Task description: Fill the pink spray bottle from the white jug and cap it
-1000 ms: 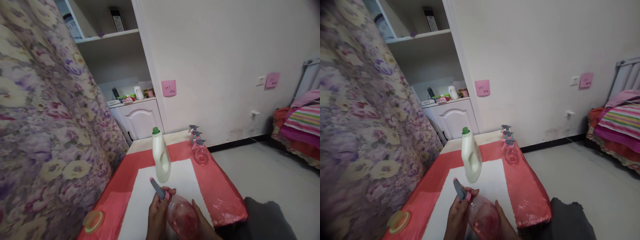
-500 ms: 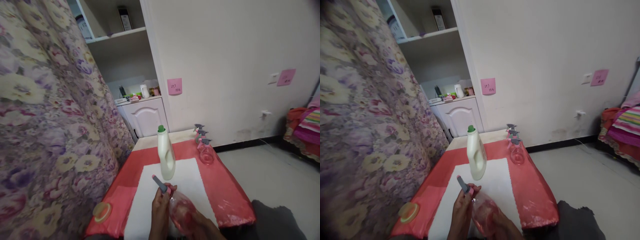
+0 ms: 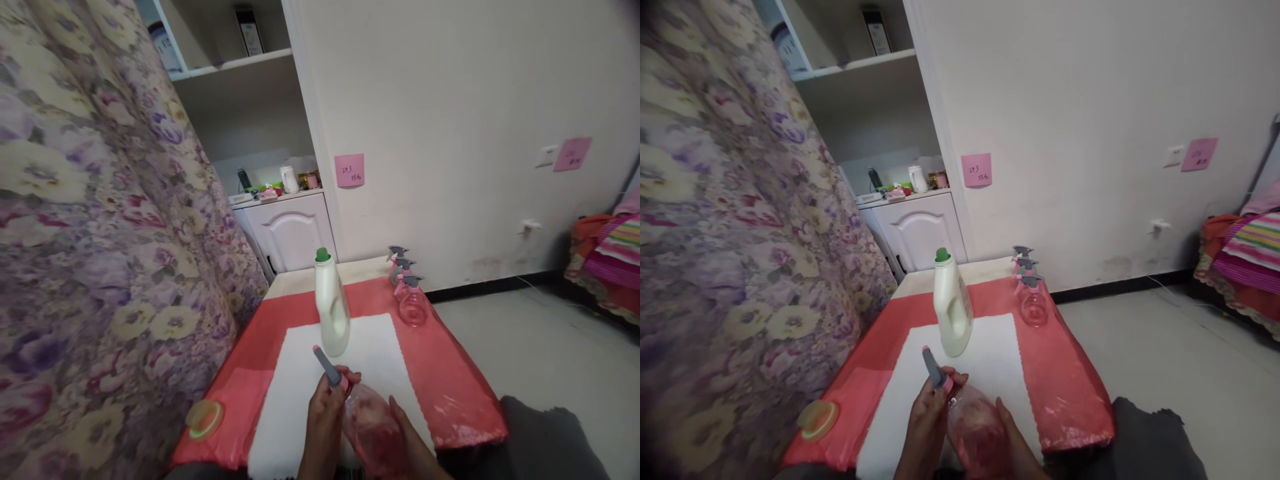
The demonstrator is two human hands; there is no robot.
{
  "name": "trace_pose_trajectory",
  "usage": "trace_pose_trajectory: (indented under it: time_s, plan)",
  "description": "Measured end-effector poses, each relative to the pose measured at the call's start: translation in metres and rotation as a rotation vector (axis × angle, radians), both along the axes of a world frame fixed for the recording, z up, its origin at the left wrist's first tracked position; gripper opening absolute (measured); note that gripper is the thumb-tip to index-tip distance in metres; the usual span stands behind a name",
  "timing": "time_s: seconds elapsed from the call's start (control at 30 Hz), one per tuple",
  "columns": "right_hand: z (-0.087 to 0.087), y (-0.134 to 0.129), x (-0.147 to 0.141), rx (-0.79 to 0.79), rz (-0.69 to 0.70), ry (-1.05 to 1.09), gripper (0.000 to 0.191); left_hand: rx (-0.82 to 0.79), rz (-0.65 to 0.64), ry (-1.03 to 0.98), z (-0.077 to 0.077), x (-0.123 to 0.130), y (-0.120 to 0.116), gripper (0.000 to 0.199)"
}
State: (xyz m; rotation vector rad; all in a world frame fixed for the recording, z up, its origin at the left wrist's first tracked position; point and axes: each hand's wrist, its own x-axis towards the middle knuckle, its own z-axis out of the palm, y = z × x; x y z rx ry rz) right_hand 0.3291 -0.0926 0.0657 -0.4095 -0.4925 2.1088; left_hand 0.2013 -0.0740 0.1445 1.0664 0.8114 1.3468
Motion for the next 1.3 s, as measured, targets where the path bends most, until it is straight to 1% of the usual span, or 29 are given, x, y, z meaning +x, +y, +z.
trace_pose_trajectory:
  time_s: [0.13,0.2,0.27,0.33,0.43,0.47,0.57,0.63,0.73,0.9,1.03,1.1,1.2,1.3]
  plan:
    - [0.021,-0.003,-0.002,-0.034,-0.11,0.085,0.06,0.01,-0.027,-0.035,0.003,0.001,0.0,0.025]
    - [0.026,-0.004,-0.001,-0.02,-0.125,0.135,0.053,0.008,-0.043,-0.048,0.004,0.002,0.0,0.026]
    - [0.025,-0.005,0.001,-0.024,-0.07,0.166,0.054,0.006,-0.052,-0.058,0.003,0.002,0.0,0.025]
    - [0.02,-0.004,0.001,-0.031,-0.026,0.168,0.06,-0.006,-0.051,-0.066,0.001,0.002,0.0,0.023]
    - [0.012,-0.002,0.001,-0.016,-0.074,0.129,0.064,-0.033,-0.039,-0.091,-0.002,0.002,0.0,0.021]
    - [0.009,-0.002,0.0,-0.012,-0.07,0.109,0.065,-0.045,-0.031,-0.101,-0.003,0.002,0.001,0.021]
    - [0.004,-0.001,0.0,-0.019,0.026,0.053,0.071,-0.069,0.013,-0.136,-0.006,0.0,0.003,0.023]
    - [0.004,-0.001,0.0,-0.007,0.023,0.051,0.067,-0.072,0.046,-0.162,-0.008,-0.003,0.005,0.025]
    - [0.011,-0.004,0.002,0.042,-0.005,0.07,0.055,-0.069,0.068,-0.182,-0.007,-0.007,0.005,0.029]
    - [0.03,-0.009,0.004,0.084,-0.023,0.104,0.051,-0.059,0.098,-0.218,-0.005,-0.008,0.003,0.031]
    - [0.041,-0.012,0.006,0.04,-0.022,0.125,0.046,-0.082,0.119,-0.235,-0.005,-0.006,0.003,0.033]
    - [0.041,-0.013,0.006,-0.023,-0.013,0.117,0.046,-0.07,0.127,-0.228,-0.006,-0.006,0.003,0.032]
    - [0.033,-0.012,0.005,-0.11,0.002,0.087,0.048,-0.043,0.118,-0.194,-0.005,-0.006,0.004,0.03]
    - [0.022,-0.009,0.003,-0.123,0.003,0.084,0.051,-0.044,0.108,-0.177,-0.004,-0.006,0.004,0.026]
